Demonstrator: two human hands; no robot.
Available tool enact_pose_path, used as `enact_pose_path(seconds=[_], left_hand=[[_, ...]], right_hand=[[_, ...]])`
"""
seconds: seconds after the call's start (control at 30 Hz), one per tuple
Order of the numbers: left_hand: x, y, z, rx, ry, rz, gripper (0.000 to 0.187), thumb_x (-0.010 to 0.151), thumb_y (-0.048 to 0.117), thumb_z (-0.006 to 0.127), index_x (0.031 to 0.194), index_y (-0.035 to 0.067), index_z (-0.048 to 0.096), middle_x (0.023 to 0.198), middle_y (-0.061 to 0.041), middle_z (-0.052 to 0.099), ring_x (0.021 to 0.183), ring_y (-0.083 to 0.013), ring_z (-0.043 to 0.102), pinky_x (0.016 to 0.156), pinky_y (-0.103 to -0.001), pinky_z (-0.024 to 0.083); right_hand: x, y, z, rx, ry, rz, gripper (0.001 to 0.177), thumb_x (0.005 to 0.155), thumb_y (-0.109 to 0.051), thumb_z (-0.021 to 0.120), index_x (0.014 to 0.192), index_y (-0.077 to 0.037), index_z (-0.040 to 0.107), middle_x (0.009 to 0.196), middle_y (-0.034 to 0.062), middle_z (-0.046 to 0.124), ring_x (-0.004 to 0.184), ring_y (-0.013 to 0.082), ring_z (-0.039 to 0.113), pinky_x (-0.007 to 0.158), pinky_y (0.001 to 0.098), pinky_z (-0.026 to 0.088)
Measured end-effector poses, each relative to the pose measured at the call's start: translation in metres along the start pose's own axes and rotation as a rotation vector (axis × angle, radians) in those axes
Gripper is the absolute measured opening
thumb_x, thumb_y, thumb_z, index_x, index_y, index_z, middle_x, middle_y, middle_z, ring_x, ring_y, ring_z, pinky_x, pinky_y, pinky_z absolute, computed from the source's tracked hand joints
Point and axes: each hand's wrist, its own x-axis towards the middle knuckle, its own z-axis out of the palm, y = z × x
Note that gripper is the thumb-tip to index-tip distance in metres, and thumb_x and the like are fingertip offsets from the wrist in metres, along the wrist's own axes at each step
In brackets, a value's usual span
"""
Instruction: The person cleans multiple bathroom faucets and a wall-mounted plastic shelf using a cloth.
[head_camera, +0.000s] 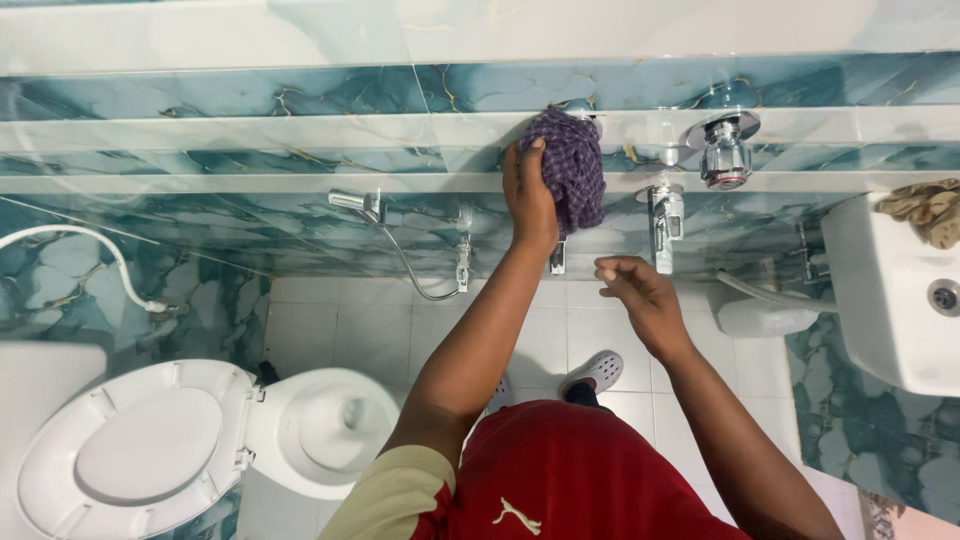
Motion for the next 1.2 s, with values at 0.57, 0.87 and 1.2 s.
enact_pose_path(seconds=[0.57,0.87,1.2], left_hand=[[-0.059,-0.038,-0.047,1.1,-0.45,0.568,0.03,0.089,0.016,0.073,0.118,0.009,0.067,0.122,-0.016,0.066,0.116,-0.0374,0.063,0.1,-0.045,0.051],[-0.075,0.005,-0.114,0.38,-0.5,-0.197,0.036,0.091,0.017,0.072,0.124,0.006,0.063,0.118,-0.006,0.069,0.111,-0.0141,0.067,0.094,-0.031,0.056],[-0.015,0.029,-0.051,0.421,-0.353,0.179,0.046,0.103,0.036,0.068,0.132,0.001,0.059,0.132,-0.011,0.059,0.117,-0.0181,0.063,0.09,-0.031,0.057]], right_hand=[[0.052,-0.004,0.037,0.62,-0.046,0.074,0.077,0.104,-0.064,0.045,0.154,-0.006,0.038,0.145,0.017,0.05,0.131,0.0284,0.052,0.107,0.0463,0.049],[0.022,-0.03,0.025,0.185,0.059,-0.019,0.04,0.086,-0.007,0.074,0.125,-0.005,0.063,0.12,0.0168,0.065,0.103,0.0245,0.067,0.086,0.0372,0.06],[0.101,-0.101,0.056,-0.768,0.447,-0.835,0.033,0.087,-0.016,0.084,0.114,-0.002,0.07,0.121,0.0226,0.057,0.112,0.0405,0.059,0.094,0.0493,0.05]])
